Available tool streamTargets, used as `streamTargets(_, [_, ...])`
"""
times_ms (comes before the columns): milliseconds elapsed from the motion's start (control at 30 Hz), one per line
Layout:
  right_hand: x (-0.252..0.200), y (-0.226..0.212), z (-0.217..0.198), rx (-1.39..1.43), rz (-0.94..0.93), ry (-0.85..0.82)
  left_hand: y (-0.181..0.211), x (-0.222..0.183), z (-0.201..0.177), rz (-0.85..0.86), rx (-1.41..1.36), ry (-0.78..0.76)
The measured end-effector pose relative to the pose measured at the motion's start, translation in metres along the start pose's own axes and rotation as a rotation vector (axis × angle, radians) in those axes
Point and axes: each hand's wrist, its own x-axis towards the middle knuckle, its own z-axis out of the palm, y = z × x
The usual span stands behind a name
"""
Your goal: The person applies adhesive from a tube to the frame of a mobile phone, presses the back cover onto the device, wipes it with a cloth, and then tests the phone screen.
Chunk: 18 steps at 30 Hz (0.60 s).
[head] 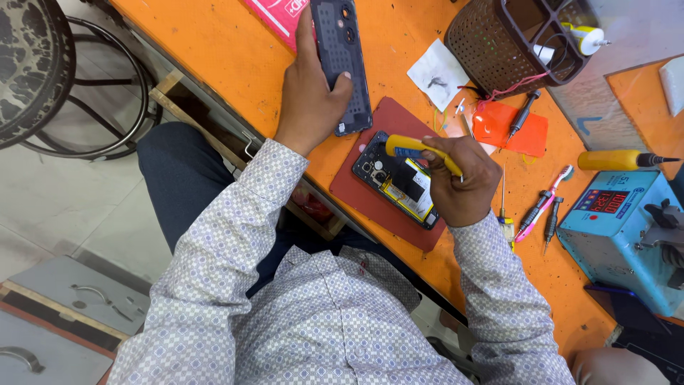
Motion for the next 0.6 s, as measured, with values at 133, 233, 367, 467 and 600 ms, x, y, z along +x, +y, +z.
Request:
streamTargets(133, [0.003, 0.000, 0.001, 0.009, 0.011, 0.009, 0.015, -0.003, -0.011, 0.173, 0.180, 0.086])
streamTargets(233, [0.001, 0.004, 0.003, 0.024, 0.061, 0.007, 0.026, -0.010, -0.019, 0.128, 0.209, 0.095])
streamTargets(367, [-0.007, 0.016, 0.006, 0.231, 0.234, 0.022, 0.041, -0.019, -0.021, 0.221, 0.358, 0.115])
streamTargets(467, [-0.018, 0.030, 0.004, 0.523, 0.477, 0.090, 0.048, -0.005, -0.005, 0.282, 0.343, -0.003])
streamTargets(600, [-0.040, 0.048, -0.006, 1.066, 0.645, 0.263, 0.042, 0.038, 0.051, 0.400, 0.304, -0.300])
